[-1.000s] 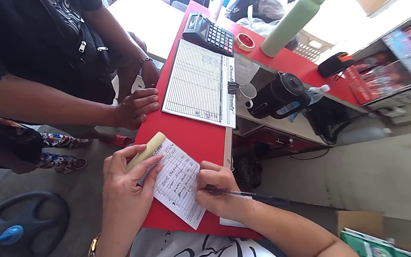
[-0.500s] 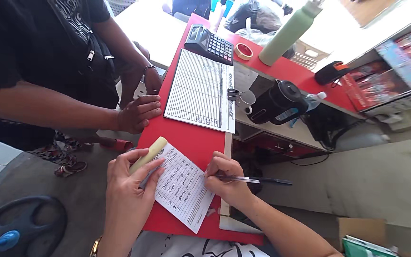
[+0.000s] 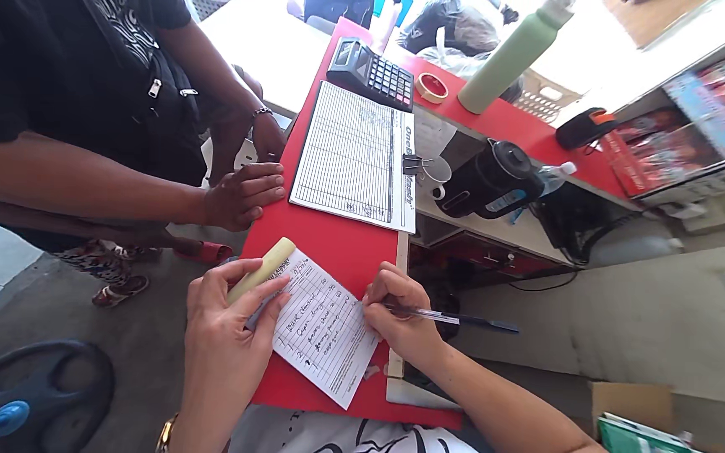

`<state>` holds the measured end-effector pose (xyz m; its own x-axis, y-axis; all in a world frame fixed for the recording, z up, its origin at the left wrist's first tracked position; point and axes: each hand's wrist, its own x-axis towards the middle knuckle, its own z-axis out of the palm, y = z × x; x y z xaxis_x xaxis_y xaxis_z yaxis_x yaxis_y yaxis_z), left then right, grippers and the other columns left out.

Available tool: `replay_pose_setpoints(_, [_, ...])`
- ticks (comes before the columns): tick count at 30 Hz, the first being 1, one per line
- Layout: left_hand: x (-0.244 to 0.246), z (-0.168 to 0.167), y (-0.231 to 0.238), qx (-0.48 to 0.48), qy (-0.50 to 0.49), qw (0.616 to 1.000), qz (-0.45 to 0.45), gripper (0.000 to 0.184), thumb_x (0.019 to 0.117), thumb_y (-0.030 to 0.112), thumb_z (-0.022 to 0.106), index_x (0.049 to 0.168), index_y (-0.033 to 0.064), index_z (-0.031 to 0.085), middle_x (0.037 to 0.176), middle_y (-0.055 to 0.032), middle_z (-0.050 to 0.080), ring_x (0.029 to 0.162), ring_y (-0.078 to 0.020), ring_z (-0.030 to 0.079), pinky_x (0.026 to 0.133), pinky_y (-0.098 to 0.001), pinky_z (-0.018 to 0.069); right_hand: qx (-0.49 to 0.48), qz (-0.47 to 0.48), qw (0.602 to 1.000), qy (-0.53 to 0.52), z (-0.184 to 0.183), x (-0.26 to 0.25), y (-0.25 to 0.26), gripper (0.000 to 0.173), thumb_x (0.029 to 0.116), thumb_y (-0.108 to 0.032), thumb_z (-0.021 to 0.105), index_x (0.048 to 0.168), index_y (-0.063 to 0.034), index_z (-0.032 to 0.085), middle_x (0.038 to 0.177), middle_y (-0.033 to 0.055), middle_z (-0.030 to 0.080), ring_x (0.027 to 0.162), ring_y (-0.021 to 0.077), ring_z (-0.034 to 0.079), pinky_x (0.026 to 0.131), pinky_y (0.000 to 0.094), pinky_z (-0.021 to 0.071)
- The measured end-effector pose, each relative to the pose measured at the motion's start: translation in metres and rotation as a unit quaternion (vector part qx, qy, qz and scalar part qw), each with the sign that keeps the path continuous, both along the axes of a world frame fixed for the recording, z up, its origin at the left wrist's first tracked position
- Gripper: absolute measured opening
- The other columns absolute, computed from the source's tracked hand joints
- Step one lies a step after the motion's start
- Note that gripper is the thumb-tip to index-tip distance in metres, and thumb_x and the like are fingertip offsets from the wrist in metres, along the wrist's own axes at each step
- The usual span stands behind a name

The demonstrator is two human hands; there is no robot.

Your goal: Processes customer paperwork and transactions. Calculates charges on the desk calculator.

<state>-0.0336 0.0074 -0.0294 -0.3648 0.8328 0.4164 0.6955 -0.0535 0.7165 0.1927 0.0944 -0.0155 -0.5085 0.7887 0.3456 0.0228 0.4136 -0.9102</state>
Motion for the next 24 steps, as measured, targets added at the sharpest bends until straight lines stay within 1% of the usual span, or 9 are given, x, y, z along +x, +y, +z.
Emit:
replay_pose_setpoints(4, [0.000,0.001,0.000,-0.006,0.002,1.000,0.002,0.022,0.0947,0.040,0.068,0.105,0.0269,0.081,0.128,-0.0081,0.063,0.119,-0.0208,0.054,0.098,-0.0377,0.0431,0.011,0.009,1.000,0.005,0.000,0.000,0.001,0.014,0.0851,0.004,0.062,0.074,-0.0039,0.056,0.077,0.0013,0.053,0.065,0.0014,0.052,0.053,0.0127,0.0443])
replay_pose_setpoints(6, [0.001,0.001,-0.001,-0.011,-0.001,1.000,-0.002,0.022,0.0950,0.040,0.068,0.105,0.0256,0.081,0.130,-0.0081,0.062,0.122,-0.0219,0.053,0.099,-0.0397,0.0428,0.026,0.013,0.999,0.026,0.002,0.002,-0.002,0.012,0.0858,0.004,0.062,0.077,-0.0035,0.059,0.078,0.0017,0.055,0.065,0.0016,0.055,0.054,0.0134,0.0481])
replay_pose_setpoints(9, [0.000,0.001,-0.002,-0.009,-0.003,1.000,-0.003,0.021,0.0951,0.037,0.069,0.106,0.0239,0.081,0.130,-0.0076,0.062,0.122,-0.0221,0.053,0.099,-0.0396,0.0427,0.084,0.079,0.993,0.017,0.017,-0.001,-0.015,0.007,0.0866,-0.002,0.063,0.081,-0.0038,0.059,0.080,0.0045,0.054,0.076,0.0072,0.057,0.070,0.0196,0.0518])
replay_pose_setpoints(10, [0.001,0.001,-0.003,-0.008,-0.007,1.000,-0.005,0.021,0.0950,0.037,0.069,0.107,0.0236,0.081,0.130,-0.0072,0.061,0.122,-0.0220,0.052,0.099,-0.0394,0.0426,0.090,0.114,0.989,0.006,0.020,-0.003,-0.021,0.007,0.0858,-0.004,0.064,0.080,-0.0035,0.059,0.080,0.0057,0.055,0.077,0.0087,0.057,0.071,0.0203,0.0516])
replay_pose_setpoints(13, [0.001,0.002,-0.003,-0.009,-0.013,1.000,-0.010,0.022,0.0951,0.036,0.070,0.108,0.0227,0.081,0.132,-0.0065,0.060,0.124,-0.0219,0.051,0.101,-0.0392,0.0425,0.059,0.199,0.978,-0.015,0.015,-0.014,-0.031,0.008,0.0824,0.000,0.065,0.077,-0.0004,0.059,0.076,0.0083,0.054,0.074,0.0103,0.054,0.063,0.0189,0.0433])
replay_pose_setpoints(16, [0.000,0.001,-0.003,-0.006,-0.016,1.000,-0.011,0.022,0.0953,0.036,0.070,0.109,0.0229,0.081,0.132,-0.0061,0.060,0.124,-0.0218,0.050,0.101,-0.0389,0.0423,0.042,0.208,0.977,-0.024,0.007,-0.018,-0.032,0.008,0.0823,0.001,0.064,0.076,0.0003,0.058,0.075,0.0079,0.053,0.072,0.0085,0.053,0.061,0.0173,0.0414])
replay_pose_setpoints(18, [0.001,0.002,-0.003,-0.005,-0.013,1.000,-0.010,0.021,0.0961,0.034,0.069,0.110,0.0230,0.080,0.132,-0.0061,0.060,0.124,-0.0216,0.051,0.101,-0.0386,0.0428,0.055,0.199,0.978,-0.035,0.007,-0.019,-0.033,0.007,0.0817,0.001,0.064,0.076,0.0004,0.059,0.075,0.0077,0.052,0.071,0.0083,0.052,0.060,0.0169,0.0404])
replay_pose_setpoints(21, [0.000,0.002,-0.002,-0.006,0.001,1.000,-0.008,0.022,0.0993,0.023,0.062,0.111,0.0218,0.080,0.131,-0.0068,0.061,0.122,-0.0225,0.053,0.099,-0.0396,0.0439,0.088,0.192,0.977,-0.043,0.007,-0.021,-0.035,0.009,0.0809,0.001,0.063,0.074,-0.0002,0.058,0.072,0.0076,0.049,0.068,0.0097,0.048,0.058,0.0184,0.0371])
replay_pose_setpoints(24, [0.000,0.002,-0.002,-0.010,0.006,1.000,-0.001,0.030,0.0992,0.013,0.054,0.112,0.0213,0.080,0.131,-0.0069,0.062,0.122,-0.0232,0.053,0.099,-0.0403,0.0441,0.025,0.198,0.980,-0.015,0.008,-0.017,-0.030,0.011,0.0821,0.002,0.063,0.073,0.0002,0.057,0.073,0.0068,0.052,0.070,0.0079,0.051,0.060,0.0180,0.0400])
